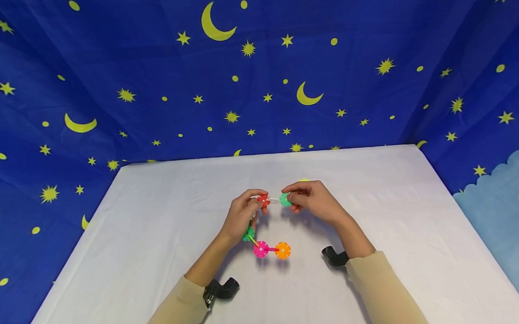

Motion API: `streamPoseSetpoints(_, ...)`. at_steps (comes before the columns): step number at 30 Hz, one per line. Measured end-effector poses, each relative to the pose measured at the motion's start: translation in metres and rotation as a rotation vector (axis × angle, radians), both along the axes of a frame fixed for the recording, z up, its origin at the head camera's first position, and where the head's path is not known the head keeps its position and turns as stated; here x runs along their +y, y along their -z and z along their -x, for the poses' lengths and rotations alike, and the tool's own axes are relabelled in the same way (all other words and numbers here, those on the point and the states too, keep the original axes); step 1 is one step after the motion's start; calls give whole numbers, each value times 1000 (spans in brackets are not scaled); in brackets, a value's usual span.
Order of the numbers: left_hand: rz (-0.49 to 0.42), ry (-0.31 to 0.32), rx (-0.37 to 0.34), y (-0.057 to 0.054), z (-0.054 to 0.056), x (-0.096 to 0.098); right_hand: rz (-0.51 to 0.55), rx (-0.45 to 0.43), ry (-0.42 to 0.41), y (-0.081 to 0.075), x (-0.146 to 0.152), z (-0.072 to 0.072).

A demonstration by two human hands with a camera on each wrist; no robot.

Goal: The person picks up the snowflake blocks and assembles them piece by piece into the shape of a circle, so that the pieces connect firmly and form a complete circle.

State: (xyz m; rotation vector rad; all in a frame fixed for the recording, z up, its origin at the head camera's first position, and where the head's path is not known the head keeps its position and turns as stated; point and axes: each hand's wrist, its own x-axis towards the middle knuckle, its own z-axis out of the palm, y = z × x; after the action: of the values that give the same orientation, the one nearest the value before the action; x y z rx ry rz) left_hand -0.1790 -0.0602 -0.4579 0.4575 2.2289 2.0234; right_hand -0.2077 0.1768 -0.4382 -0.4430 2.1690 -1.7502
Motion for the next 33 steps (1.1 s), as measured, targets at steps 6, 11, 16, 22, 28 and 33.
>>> streamPoseSetpoints(6, -4, -2, -1, -2, -1, 0, 19, -10, 4, -1, 1, -1)
streamPoseSetpoints(11, -2, 8, -5, -2, -1, 1, 29, -12, -7, 0, 0, -2)
streamPoseSetpoints(16, 14, 6, 7, 0, 0, 1, 36, -21, -22, -2, -3, -5)
streamPoseSetpoints(22, 45, -8, 54, 1, 0, 1, 29, -11, -14, -4, -6, -8)
streamPoseSetpoints(28, 22, -4, 50, 2, -1, 3, 38, 10, 1, -2, -10, -11)
streamPoseSetpoints(33, 18, -12, 46, 1, -2, 5, 52, 36, 9, 1, -11, -11)
